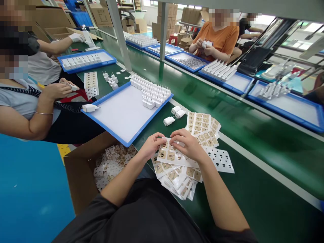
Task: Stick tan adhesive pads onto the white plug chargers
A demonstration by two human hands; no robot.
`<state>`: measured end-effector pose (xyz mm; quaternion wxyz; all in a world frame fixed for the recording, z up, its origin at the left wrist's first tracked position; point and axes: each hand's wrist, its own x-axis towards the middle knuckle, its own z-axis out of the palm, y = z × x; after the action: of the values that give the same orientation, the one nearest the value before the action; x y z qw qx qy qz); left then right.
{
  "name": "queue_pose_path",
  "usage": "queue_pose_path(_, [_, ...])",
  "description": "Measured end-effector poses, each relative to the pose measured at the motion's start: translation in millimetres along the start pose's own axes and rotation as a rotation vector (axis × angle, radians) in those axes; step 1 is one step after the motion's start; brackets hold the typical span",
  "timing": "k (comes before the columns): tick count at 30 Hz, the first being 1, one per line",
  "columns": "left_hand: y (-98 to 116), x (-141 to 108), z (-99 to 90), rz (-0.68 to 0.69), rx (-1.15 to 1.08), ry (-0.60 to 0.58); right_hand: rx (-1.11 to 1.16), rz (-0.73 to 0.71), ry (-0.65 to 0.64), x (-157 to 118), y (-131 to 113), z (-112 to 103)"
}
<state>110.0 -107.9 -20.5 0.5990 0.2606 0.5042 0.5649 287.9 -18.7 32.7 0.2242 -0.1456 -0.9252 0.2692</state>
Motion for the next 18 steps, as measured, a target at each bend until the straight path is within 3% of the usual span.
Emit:
queue_pose_path(5, [-9.5, 9.3, -8.7, 0.050, 0.110, 0.047, 0.181, 0.019, -0.013, -2.6, -2.5, -14.9])
queue_pose_path(9, [-19.0, 10.8, -15.5, 0.145, 0.283, 0.093, 0.330, 0.097, 0.160, -8.8, 0.7, -33.2])
queue_pose_path(11, [-16.9, 6.2, -16.9, 0.246, 0.474, 0.123, 0.332, 0.154, 0.206, -11.3, 4.1, -37.3])
queue_pose_path(15, [15.4, 3.1, -23.0, 0.516, 1.034, 0.205, 0.277, 0.264, 0.236, -12.8, 8.6, -35.8])
queue_pose_path(18, [59.0, 25.6, -34.8, 0.622, 1.330, 0.303, 0.237, 0.307, 0.255, -12.0, 7.6, -33.6])
